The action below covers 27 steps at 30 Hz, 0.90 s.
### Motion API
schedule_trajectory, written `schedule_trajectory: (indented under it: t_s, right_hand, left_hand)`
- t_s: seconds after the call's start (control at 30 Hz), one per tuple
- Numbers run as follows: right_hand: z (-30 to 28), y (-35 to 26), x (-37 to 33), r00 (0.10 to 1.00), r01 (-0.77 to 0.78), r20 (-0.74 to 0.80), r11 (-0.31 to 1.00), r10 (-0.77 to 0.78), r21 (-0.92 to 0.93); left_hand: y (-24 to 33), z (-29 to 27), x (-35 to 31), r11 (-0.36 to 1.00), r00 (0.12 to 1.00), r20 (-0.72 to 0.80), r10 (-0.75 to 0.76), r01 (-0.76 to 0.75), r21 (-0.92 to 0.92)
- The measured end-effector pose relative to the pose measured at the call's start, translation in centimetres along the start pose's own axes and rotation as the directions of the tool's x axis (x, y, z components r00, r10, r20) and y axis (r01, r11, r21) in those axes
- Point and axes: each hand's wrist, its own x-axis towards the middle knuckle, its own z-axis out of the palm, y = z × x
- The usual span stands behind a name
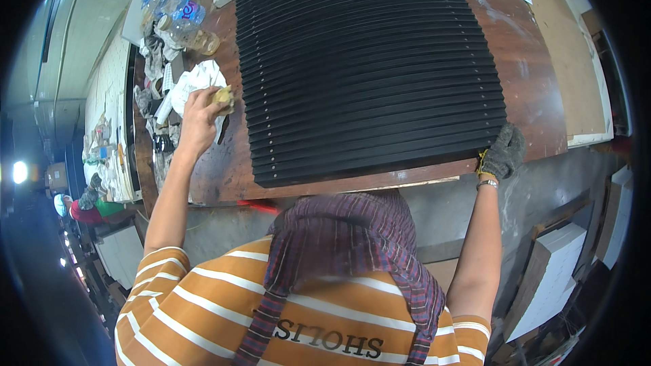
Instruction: The person wipes a stack of black slatted panels on a workbench using a sponge and a white cloth. They repeatedly rub the panels and wipe them down, occasionally adjusting their position on the table.
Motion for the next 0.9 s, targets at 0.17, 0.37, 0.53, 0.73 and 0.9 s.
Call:
schedule_trajectory:
  t_s: [0.17, 0.37, 0.53, 0.73, 0.9]
  right_hand:
    - [0.1, 0.5, 0.4, 0.999, -0.006, 0.031, 0.999, 0.008, -0.048]
    - [-0.1, 1.1, 0.7, 0.996, 0.053, 0.075, 0.989, -0.043, -0.14]
    - [-0.1, 1.0, 0.9, 0.997, 0.051, 0.064, 0.989, -0.042, -0.136]
    - [-0.3, 0.8, 0.7, 0.997, 0.028, 0.078, 0.994, -0.02, -0.102]
    - [-0.6, -0.2, 0.2, 0.999, 0.002, 0.053, 1.0, -0.002, 0.001]
  left_hand:
    - [0.9, 3.4, -3.3, 0.952, 0.974, -0.085, 0.208, -0.222, -0.212]
    - [1.8, 0.0, -4.2, 0.985, 0.985, -0.159, 0.062, -0.086, -0.147]
    - [12.3, 4.8, 2.4, 0.832, 0.86, -0.375, 0.345, -0.465, -0.303]
    - [4.1, 4.6, -3.7, 0.956, 0.96, -0.191, 0.206, -0.239, -0.171]
    - [-0.6, 1.2, -8.4, 0.983, 0.983, -0.07, -0.171, 0.165, -0.081]
